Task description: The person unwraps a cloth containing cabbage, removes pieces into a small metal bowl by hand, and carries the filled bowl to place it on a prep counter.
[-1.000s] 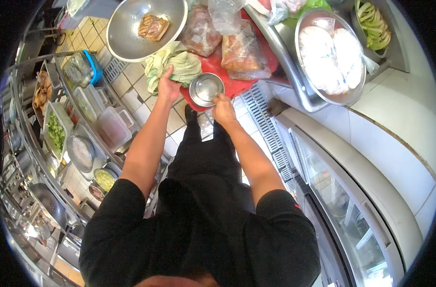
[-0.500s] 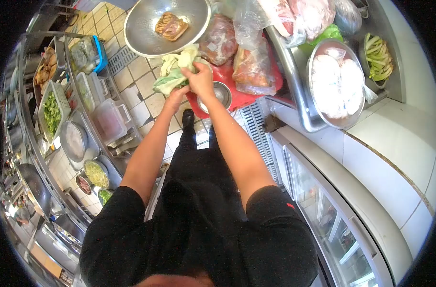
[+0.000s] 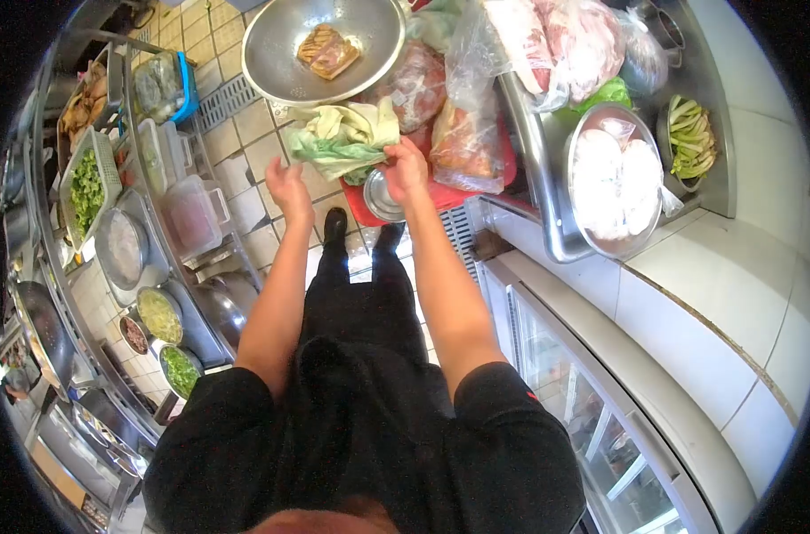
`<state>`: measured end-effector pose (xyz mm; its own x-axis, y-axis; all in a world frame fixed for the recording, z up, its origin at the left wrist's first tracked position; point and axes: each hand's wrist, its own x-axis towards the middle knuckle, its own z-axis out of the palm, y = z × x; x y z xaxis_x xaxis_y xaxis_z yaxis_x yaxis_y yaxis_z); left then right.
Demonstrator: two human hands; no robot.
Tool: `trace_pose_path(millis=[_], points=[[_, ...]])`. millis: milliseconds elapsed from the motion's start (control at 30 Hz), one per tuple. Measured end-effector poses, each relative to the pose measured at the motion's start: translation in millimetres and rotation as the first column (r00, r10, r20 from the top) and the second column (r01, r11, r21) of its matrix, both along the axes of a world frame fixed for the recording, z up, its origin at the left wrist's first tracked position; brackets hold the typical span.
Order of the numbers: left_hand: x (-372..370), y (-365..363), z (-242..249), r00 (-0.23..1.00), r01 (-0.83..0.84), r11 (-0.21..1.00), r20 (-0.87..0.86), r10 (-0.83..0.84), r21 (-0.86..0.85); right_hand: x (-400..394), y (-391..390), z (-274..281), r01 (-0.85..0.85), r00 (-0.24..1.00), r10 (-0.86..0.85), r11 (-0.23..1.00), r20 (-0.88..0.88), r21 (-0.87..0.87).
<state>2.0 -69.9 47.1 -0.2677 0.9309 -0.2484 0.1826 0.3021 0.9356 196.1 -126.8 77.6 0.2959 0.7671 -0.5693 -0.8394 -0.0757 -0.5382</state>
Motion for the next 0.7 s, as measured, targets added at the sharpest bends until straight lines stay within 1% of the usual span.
trace_pose_path(millis=[33,67,100,167,200,233,267,300,333,400,433,500,533,567,600,633,700], points=[[6,10,32,0.964,0.203,0.972,-0.195,-0.178,0.116,-2,-2,-2,-0.019,1.000,0.019,1.000,0.009,-0.007],[10,17,56,0.859,0.416,0.891,-0.402,-0.317,0.185,-7,-4,-4,-0.036,0.999,0.036,0.999,0.015,-0.011],[19,23,62,0.782,0.473,0.879,-0.488,-0.387,0.062,-8,-5,-7,-0.065,0.998,0.066,0.997,0.013,-0.035],[41,42,68,0.591,0.538,0.820,-0.606,-0.532,-0.195,-12,-6,-5,0.013,1.000,-0.012,1.000,-0.028,0.024],[41,50,73,0.575,0.606,0.719,-0.437,-0.691,-0.340,-13,-7,-4,0.052,0.998,-0.049,0.997,-0.047,0.050],[39,57,79,0.541,0.673,0.583,-0.235,-0.807,-0.455,-12,-9,-9,0.090,0.994,-0.087,0.995,-0.067,0.045],[36,64,79,0.490,0.735,0.420,-0.010,-0.871,-0.532,-11,-12,-12,0.112,0.991,-0.108,0.993,-0.082,0.045],[24,70,27,0.360,0.800,0.327,-0.033,-0.932,-0.502,-9,-15,-15,0.134,0.987,-0.129,0.990,-0.096,0.044],[19,71,11,0.373,0.749,0.327,-0.041,-0.927,-0.576,-8,-18,-17,0.155,0.982,-0.150,0.987,-0.113,0.040],[8,72,-3,0.395,0.625,0.322,-0.068,-0.916,-0.711,-4,-21,-18,0.178,0.978,-0.168,0.981,-0.121,0.073],[1,69,-2,0.487,0.618,0.448,-0.132,-0.863,-0.646,-4,-20,-15,0.191,0.976,-0.178,0.977,-0.128,0.092],[-16,58,0,0.657,0.561,0.671,-0.232,-0.717,-0.484,-1,-17,-10,0.215,0.972,-0.207,0.974,-0.114,0.065],[-22,54,4,0.796,0.502,0.736,-0.091,-0.599,-0.454,0,-16,-7,0.229,0.969,-0.223,0.972,-0.106,0.050],[-28,52,13,0.891,0.429,0.791,0.057,-0.451,-0.436,3,-14,-10,0.212,0.975,-0.206,0.976,-0.087,0.060],[-32,50,23,0.937,0.345,0.833,0.205,-0.282,-0.432,6,-13,-14,0.207,0.976,-0.202,0.976,-0.083,0.062],[-33,44,39,0.879,0.241,0.888,0.477,-0.028,-0.392,8,-11,-16,0.203,0.977,-0.198,0.977,-0.080,0.064],[-47,41,15,0.719,0.251,0.905,0.692,0.062,-0.343,9,-8,-23,0.196,0.976,-0.190,0.979,-0.106,0.048]])
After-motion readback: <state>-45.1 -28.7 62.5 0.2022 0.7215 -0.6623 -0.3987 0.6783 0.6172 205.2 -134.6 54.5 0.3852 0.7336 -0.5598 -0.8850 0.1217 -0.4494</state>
